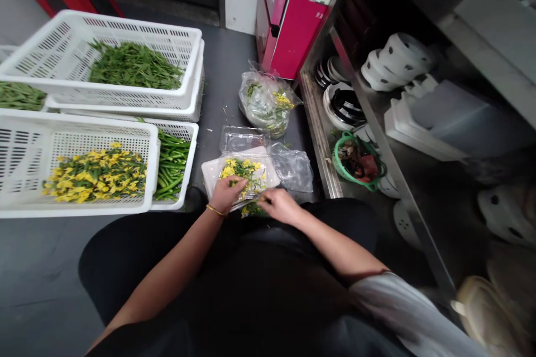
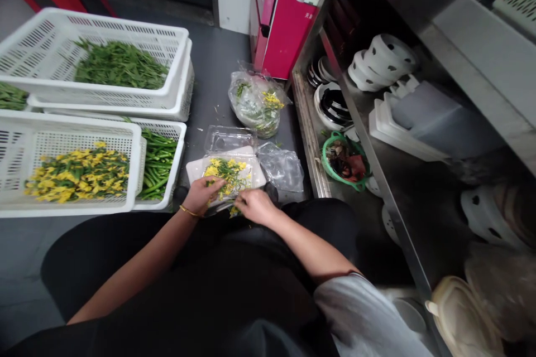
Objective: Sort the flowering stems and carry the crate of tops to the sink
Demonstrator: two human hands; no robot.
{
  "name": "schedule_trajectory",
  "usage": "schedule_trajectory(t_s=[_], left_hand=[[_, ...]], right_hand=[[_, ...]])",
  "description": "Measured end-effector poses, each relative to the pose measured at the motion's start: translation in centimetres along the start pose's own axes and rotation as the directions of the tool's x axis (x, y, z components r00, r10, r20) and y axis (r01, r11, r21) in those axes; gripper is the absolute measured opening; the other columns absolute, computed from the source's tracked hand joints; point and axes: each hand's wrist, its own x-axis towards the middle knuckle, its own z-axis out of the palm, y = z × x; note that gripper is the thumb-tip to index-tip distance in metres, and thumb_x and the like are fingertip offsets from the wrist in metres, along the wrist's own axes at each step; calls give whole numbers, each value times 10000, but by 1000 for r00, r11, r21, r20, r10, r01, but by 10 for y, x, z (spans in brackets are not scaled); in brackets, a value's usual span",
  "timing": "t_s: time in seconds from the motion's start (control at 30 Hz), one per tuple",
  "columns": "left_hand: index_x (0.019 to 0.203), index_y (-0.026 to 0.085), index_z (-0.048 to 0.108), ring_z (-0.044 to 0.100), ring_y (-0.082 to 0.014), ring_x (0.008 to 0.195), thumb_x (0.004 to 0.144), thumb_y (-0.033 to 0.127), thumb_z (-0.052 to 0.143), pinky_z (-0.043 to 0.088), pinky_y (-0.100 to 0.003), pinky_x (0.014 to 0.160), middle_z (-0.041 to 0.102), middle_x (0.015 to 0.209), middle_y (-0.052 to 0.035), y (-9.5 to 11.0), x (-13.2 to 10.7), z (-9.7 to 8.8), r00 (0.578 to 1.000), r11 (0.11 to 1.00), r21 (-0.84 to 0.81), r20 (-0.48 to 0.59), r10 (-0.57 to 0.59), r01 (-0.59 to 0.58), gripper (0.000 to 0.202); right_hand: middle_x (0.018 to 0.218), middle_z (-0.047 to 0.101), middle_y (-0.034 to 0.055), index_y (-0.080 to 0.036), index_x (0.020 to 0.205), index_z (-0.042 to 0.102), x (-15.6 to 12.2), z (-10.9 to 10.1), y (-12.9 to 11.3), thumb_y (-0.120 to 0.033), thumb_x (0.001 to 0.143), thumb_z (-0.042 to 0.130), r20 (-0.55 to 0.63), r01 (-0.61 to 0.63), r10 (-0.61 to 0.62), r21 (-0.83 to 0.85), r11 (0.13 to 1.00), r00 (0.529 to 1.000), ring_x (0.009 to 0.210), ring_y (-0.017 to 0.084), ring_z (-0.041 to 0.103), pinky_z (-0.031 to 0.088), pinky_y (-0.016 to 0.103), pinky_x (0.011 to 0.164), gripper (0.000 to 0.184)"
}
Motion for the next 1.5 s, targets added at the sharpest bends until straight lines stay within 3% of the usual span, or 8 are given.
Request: schedule_trajectory(t_s=[0.17, 0.33, 0.47, 0.77, 1.0, 1.17, 1.33, 1.5], left_hand=[[602, 115, 596, 350, -48, 382, 591, 245, 702, 207, -161, 337, 410, 470, 31, 24, 3, -19, 994, 908, -413, 103, -35, 74, 169], [823, 120, 659, 579, -156, 591, 588, 261, 697, 362, -193, 389, 626, 722, -70, 29, 6, -23, 990, 875, -468, 124, -71, 122, 277], [803, 112, 647, 503, -96, 470, 552, 241, 778, 302, -169, 358, 601, 630, -27, 18, 12, -22, 988, 921, -358, 63, -142, 155, 310], [759, 83, 644, 418, -60, 373, 477, 265, 834, 259, -180, 324, 556, 528, 7, 0, 19, -11, 963, 955, -153, -51, -263, 253, 386], [741, 89, 636, 373, -38, 348, 501, 297, 811, 219, -172, 324, 513, 503, 30, 1, 14, -8, 972, 962, -160, -45, -229, 219, 362], [739, 104, 597, 399, -56, 375, 501, 331, 826, 251, -178, 330, 544, 533, 11, -13, 13, -4, 956, 953, -70, -5, -294, 293, 401], [720, 132, 586, 380, -80, 373, 564, 369, 785, 285, -210, 360, 488, 462, 34, -22, 6, 7, 982, 985, 52, 93, -167, 163, 346], [714, 178, 654, 568, -180, 695, 654, 296, 714, 449, -281, 647, 626, 684, -43, -16, -16, 21, 942, 839, 431, 179, 283, -333, 146]], right_hand=[[727, 682, 69, -181, 705, 675, 3, 5, 10, -473, 793, 588, 376, -51, 153, -268, 962, 914, 694, 202, 628, 383, 253, 561, 317], [1025, 674, 124, -170, 1063, 642, 85, 12, 21, -400, 909, 404, 44, -140, 174, -418, 897, 984, 884, 230, 631, 446, 283, 671, 364], [1060, 668, 140, -146, 1057, 655, 131, 30, 28, -243, 893, 410, 144, -97, 174, -429, 898, 974, 911, 229, 625, 452, 290, 745, 310], [1027, 676, 93, -164, 1044, 633, 93, 17, 46, -352, 899, 450, -5, -136, 138, -236, 962, 990, 875, 187, 625, 434, 250, 733, 299], [1014, 678, 135, -153, 1037, 651, 120, 27, 33, -344, 888, 480, 140, -133, 188, -333, 934, 972, 901, 212, 621, 427, 262, 747, 296], [878, 686, 56, -158, 853, 653, 65, 6, 37, -259, 844, 512, 27, -147, 152, -132, 980, 988, 798, 149, 602, 405, 222, 706, 174], [743, 627, 11, -157, 749, 610, 17, 12, 23, -188, 760, 541, -72, -77, 88, 137, 988, 994, 678, 113, 550, 396, 205, 652, 77], [516, 505, -57, -173, 715, 539, 13, 33, 11, -182, 772, 474, 35, -328, 358, 493, 806, 933, 469, 94, 501, 411, 198, 515, 87]])
